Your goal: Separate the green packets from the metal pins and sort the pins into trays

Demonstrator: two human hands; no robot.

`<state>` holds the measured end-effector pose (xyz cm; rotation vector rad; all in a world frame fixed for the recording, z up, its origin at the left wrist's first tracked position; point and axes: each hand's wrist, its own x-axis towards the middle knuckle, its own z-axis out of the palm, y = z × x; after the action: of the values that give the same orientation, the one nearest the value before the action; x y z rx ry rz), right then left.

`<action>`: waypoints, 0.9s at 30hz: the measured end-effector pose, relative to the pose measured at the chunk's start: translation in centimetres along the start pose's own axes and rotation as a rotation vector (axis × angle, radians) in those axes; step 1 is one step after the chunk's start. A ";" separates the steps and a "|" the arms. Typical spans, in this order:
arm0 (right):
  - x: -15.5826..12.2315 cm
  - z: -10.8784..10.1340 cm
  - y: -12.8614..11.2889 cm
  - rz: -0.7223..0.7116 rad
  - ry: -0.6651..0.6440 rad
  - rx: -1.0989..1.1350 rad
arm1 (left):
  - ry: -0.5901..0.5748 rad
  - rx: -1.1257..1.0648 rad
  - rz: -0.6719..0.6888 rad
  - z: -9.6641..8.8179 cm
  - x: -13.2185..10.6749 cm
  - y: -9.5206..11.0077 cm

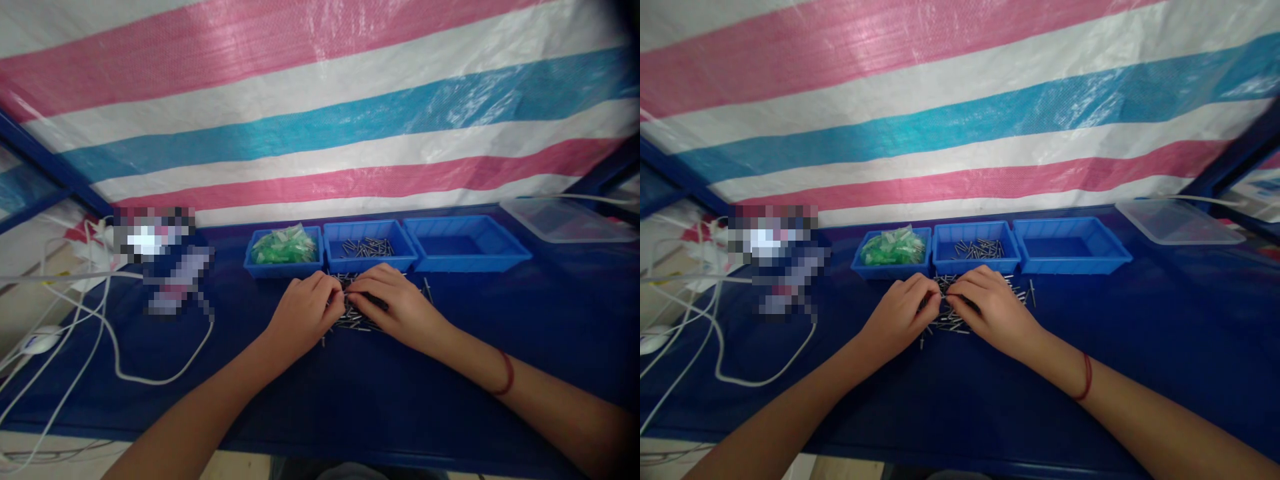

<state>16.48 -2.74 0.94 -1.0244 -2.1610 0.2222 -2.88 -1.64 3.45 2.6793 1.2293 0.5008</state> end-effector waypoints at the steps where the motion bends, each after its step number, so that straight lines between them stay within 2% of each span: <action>1: 0.0 -0.1 -0.1 0.010 0.021 0.035 | 0.000 -0.025 -0.011 0.0 0.0 0.0; 4: 0.1 -0.3 -0.3 0.036 0.065 0.112 | -0.021 -0.079 -0.008 0.2 0.0 -0.1; 8: 0.0 -0.5 -0.5 0.039 0.094 0.153 | -0.063 -0.126 0.080 0.4 0.0 -0.3; 15: -0.1 -0.6 -1.1 0.129 0.144 0.201 | -0.011 -0.268 0.078 0.7 0.0 0.0; 21: -0.1 -0.6 -1.6 0.052 0.159 0.192 | -0.016 -0.318 0.069 0.8 0.1 0.0; 27: -0.1 -0.8 -0.7 -0.003 0.150 0.061 | 0.084 -0.344 -0.037 0.4 0.0 0.0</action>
<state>16.59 -3.35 1.76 -0.9721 -2.0085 0.2028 -2.72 -1.60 3.13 2.3648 1.0955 0.7500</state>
